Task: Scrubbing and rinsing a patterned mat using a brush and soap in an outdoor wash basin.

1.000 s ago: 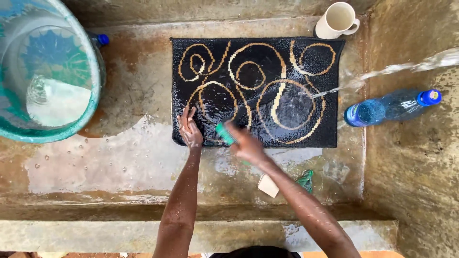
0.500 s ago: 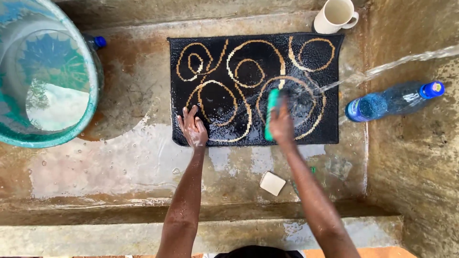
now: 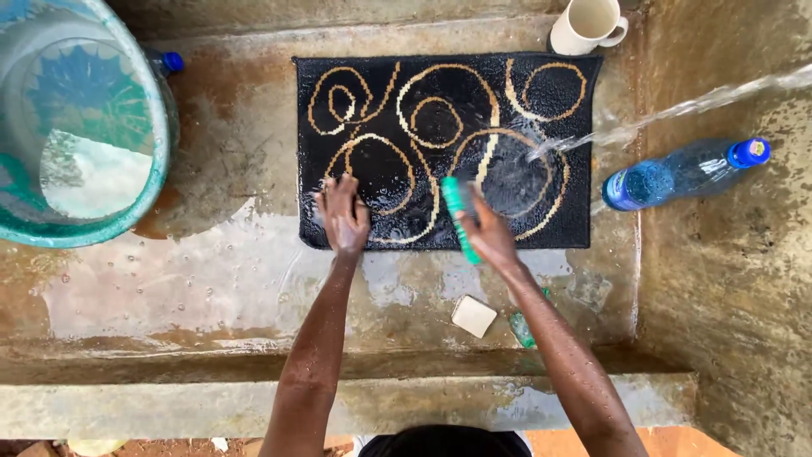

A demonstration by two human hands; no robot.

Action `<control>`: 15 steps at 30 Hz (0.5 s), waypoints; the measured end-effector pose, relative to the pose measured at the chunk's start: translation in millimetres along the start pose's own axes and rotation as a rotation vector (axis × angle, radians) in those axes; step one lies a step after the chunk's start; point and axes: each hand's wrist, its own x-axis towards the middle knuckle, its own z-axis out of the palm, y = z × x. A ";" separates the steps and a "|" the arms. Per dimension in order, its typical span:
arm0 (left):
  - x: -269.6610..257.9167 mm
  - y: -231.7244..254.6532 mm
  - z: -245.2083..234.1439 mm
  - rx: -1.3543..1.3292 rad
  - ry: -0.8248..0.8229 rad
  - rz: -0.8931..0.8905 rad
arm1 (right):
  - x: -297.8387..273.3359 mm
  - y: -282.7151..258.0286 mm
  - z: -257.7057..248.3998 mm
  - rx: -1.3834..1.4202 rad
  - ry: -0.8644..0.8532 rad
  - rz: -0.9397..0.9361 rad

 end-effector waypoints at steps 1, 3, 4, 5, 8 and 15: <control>-3.6 -1.8 8.5 0.011 -0.045 0.129 | 5.5 16.2 -9.2 -0.069 0.145 0.002; -5.3 8.2 27.8 0.022 -0.092 0.263 | 12.5 43.5 -19.8 -0.135 0.296 0.004; -3.6 16.5 35.3 0.010 -0.102 0.315 | 15.6 52.8 -17.6 -0.209 0.410 -0.025; -1.9 24.5 43.3 -0.001 -0.112 0.367 | 19.1 62.4 -15.3 -0.282 0.523 -0.053; 7.0 56.5 33.8 -0.019 -0.226 0.381 | 18.1 45.0 -9.9 -0.385 0.572 -0.013; -0.4 62.9 45.1 0.042 -0.229 0.401 | 13.4 34.6 -9.1 -0.381 0.532 0.085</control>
